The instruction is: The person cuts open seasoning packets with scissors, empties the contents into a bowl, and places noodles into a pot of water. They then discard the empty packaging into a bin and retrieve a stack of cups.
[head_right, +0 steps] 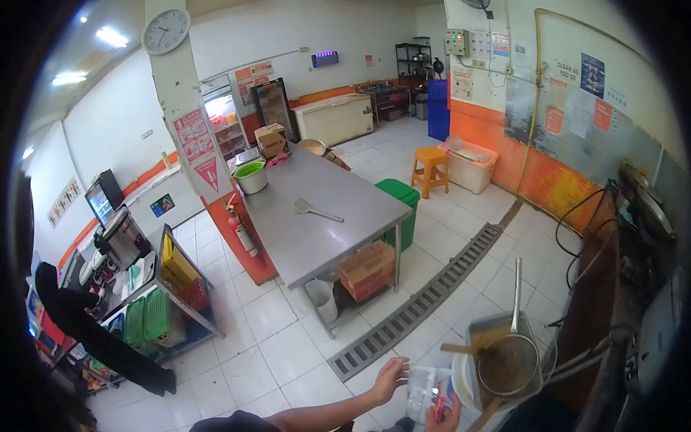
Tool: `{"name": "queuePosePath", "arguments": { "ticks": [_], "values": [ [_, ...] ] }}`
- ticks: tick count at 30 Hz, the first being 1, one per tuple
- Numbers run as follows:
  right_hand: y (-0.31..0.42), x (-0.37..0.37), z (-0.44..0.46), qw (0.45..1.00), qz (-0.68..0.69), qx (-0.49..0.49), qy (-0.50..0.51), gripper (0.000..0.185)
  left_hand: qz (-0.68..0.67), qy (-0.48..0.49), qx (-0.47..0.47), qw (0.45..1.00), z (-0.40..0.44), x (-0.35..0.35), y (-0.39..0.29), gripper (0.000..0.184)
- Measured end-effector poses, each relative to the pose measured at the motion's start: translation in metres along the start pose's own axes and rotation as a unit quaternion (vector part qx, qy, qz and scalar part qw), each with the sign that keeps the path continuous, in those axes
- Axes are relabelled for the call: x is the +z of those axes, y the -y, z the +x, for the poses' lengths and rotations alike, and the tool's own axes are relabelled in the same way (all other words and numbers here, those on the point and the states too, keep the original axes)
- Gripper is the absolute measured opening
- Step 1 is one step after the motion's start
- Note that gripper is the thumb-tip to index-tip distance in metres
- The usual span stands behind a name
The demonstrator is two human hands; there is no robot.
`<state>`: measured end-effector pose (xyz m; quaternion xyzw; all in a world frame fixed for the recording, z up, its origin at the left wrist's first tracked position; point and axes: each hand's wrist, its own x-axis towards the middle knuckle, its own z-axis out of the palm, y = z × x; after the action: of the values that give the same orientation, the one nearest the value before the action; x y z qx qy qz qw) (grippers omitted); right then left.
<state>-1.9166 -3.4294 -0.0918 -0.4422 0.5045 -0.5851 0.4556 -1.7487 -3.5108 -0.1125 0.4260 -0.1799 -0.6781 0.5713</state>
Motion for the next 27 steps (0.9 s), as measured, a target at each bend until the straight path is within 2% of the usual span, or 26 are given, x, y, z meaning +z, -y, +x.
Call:
{"name": "queuePosePath", "arguments": {
  "ticks": [1,2,3,4,5,6,7,8,9,10,11,12,13,14,15,17,19,20,22,23,26,27],
  "values": [
    [-0.015,-0.008,0.015,1.0,0.004,0.0,0.004,0.066,0.011,0.042,0.0,0.999,0.026,-0.001,-0.008,0.03],
    [-0.027,-0.023,0.029,0.992,-0.064,0.106,-0.011,0.054,0.074,0.056,-0.045,0.995,0.051,0.003,-0.023,0.03],
    [-0.031,-0.029,0.044,0.969,-0.131,0.21,-0.024,0.044,0.077,0.052,-0.043,0.995,0.085,-0.01,-0.022,0.03],
    [-0.014,-0.021,0.059,0.969,-0.127,0.211,-0.021,0.044,0.173,0.165,-0.066,0.969,0.133,-0.034,-0.015,0.034],
    [0.014,-0.011,0.073,0.972,-0.138,0.184,-0.052,0.046,0.265,0.272,-0.089,0.921,0.17,-0.049,-0.015,0.039],
    [0.027,-0.003,0.093,0.973,-0.15,0.157,-0.08,0.048,0.466,0.256,-0.082,0.843,0.193,-0.053,-0.034,0.045],
    [0.012,-0.004,0.116,0.974,-0.149,0.156,-0.074,0.048,0.575,0.257,-0.006,0.777,0.231,-0.095,-0.021,0.049],
    [-0.012,-0.012,0.139,0.976,-0.167,0.111,-0.081,0.051,0.675,0.229,0.062,0.699,0.267,-0.144,-0.007,0.048],
    [-0.026,-0.012,0.165,0.977,-0.182,0.067,-0.091,0.055,0.65,0.135,-0.135,0.735,0.232,-0.112,-0.079,0.044],
    [-0.01,0.002,0.196,0.978,-0.092,0.149,-0.112,0.055,0.704,0.102,-0.121,0.692,0.233,-0.141,-0.092,0.046],
    [-0.013,0.014,0.225,0.979,-0.081,0.153,-0.112,0.055,0.752,0.068,-0.112,0.646,0.234,-0.169,-0.106,0.049],
    [-0.018,0.018,0.257,0.986,-0.061,0.116,-0.101,0.056,0.777,0.026,-0.141,0.613,0.246,-0.225,-0.094,0.054],
    [-0.02,0.023,0.291,0.992,-0.047,0.077,-0.086,0.058,0.763,0.009,-0.147,0.629,0.247,-0.254,-0.1,0.052],
    [-0.017,0.035,0.326,0.988,-0.072,0.086,-0.102,0.046,0.688,-0.058,-0.191,0.698,0.243,-0.271,-0.111,0.054],
    [-0.029,0.041,0.363,0.989,-0.08,0.084,-0.095,0.046,0.599,-0.122,-0.234,0.756,0.236,-0.283,-0.12,0.06],
    [-0.059,0.048,0.441,0.991,-0.128,-0.016,-0.024,0.064,0.485,-0.228,-0.246,0.808,0.22,-0.304,-0.124,0.064],
    [-0.044,0.09,0.511,0.994,-0.088,-0.052,0.029,0.062,0.413,-0.286,-0.325,0.801,0.213,-0.312,-0.125,0.062],
    [-0.047,0.104,0.545,0.993,-0.095,-0.053,0.039,0.062,0.385,-0.321,-0.349,0.792,0.214,-0.309,-0.118,0.055],
    [-0.06,0.143,0.619,0.991,-0.111,0.026,0.07,0.062,0.32,-0.36,-0.4,0.779,0.228,-0.325,-0.074,0.049],
    [-0.071,0.16,0.653,0.989,-0.116,0.023,0.091,0.062,0.284,-0.363,-0.433,0.775,0.24,-0.328,-0.052,0.048],
    [-0.098,0.217,0.753,0.972,-0.122,-0.005,0.199,0.061,0.201,-0.427,-0.35,0.809,0.29,-0.268,-0.028,0.051],
    [-0.092,0.24,0.772,0.972,-0.111,0.055,0.198,0.046,0.21,-0.473,-0.294,0.804,0.316,-0.247,-0.022,0.053]
  ]
}}
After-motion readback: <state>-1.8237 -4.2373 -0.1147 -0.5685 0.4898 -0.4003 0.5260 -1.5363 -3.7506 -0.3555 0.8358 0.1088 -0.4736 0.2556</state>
